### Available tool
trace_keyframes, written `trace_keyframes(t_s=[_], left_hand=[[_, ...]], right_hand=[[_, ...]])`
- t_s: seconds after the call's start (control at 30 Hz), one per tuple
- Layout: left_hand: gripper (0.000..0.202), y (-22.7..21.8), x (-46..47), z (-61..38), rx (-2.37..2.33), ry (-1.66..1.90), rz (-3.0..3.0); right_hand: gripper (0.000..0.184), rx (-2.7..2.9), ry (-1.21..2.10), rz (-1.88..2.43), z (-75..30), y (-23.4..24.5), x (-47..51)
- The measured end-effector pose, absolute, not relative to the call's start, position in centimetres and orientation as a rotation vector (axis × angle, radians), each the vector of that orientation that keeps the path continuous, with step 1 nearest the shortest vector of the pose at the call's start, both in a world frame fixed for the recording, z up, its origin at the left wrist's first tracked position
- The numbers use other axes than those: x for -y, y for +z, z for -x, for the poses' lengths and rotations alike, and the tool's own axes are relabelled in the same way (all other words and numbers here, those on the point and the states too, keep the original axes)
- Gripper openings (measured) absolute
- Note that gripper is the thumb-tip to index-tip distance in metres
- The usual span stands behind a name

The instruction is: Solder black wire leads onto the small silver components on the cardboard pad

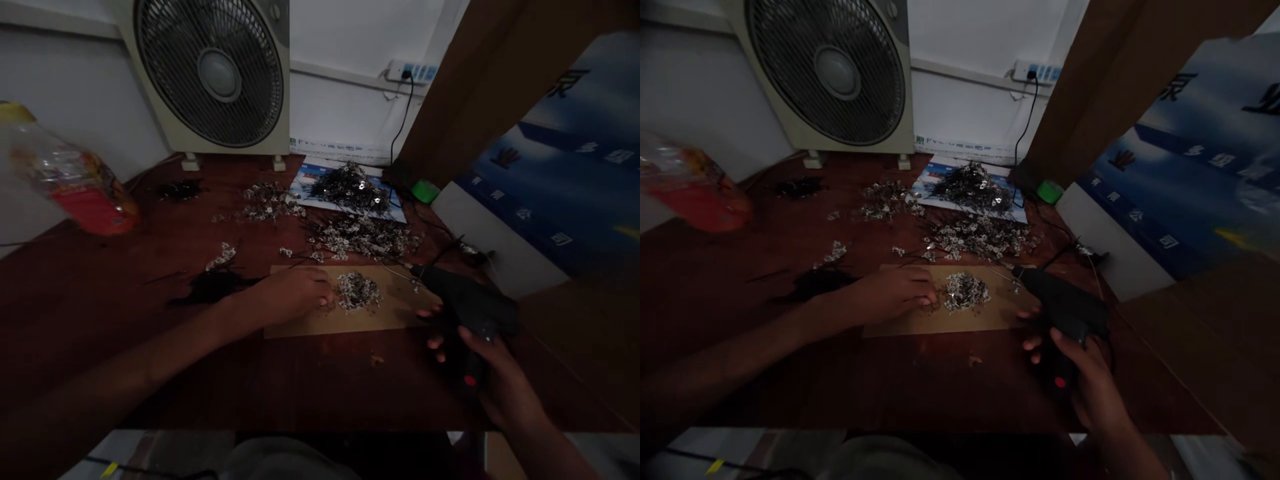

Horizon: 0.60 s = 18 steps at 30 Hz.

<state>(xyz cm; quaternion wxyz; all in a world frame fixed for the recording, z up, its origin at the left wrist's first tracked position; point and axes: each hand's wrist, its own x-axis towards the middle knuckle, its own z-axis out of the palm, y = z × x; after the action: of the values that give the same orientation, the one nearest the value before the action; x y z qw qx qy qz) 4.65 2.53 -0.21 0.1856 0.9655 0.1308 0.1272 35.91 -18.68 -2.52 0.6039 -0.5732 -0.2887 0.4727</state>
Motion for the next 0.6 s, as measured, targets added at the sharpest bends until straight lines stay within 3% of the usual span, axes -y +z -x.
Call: trace_keyframes(t_s=[0.23,0.4,0.6], left_hand=[[0.029,-0.3,-3.3,-3.8,-0.205,0.440,-2.712],[0.024,-0.4,-3.6,-3.2,-0.228,0.435,-2.656],[0.027,-0.4,-3.7,-3.5,-0.191,0.453,-2.644]], right_hand=[[0.040,0.631,1.035,1.358,-34.7,-1.7,18.7],[0.046,0.610,1.054,1.367,-34.6,-1.5,18.7],[0.035,0.600,1.030,1.362,-33.5,-1.0,18.8]])
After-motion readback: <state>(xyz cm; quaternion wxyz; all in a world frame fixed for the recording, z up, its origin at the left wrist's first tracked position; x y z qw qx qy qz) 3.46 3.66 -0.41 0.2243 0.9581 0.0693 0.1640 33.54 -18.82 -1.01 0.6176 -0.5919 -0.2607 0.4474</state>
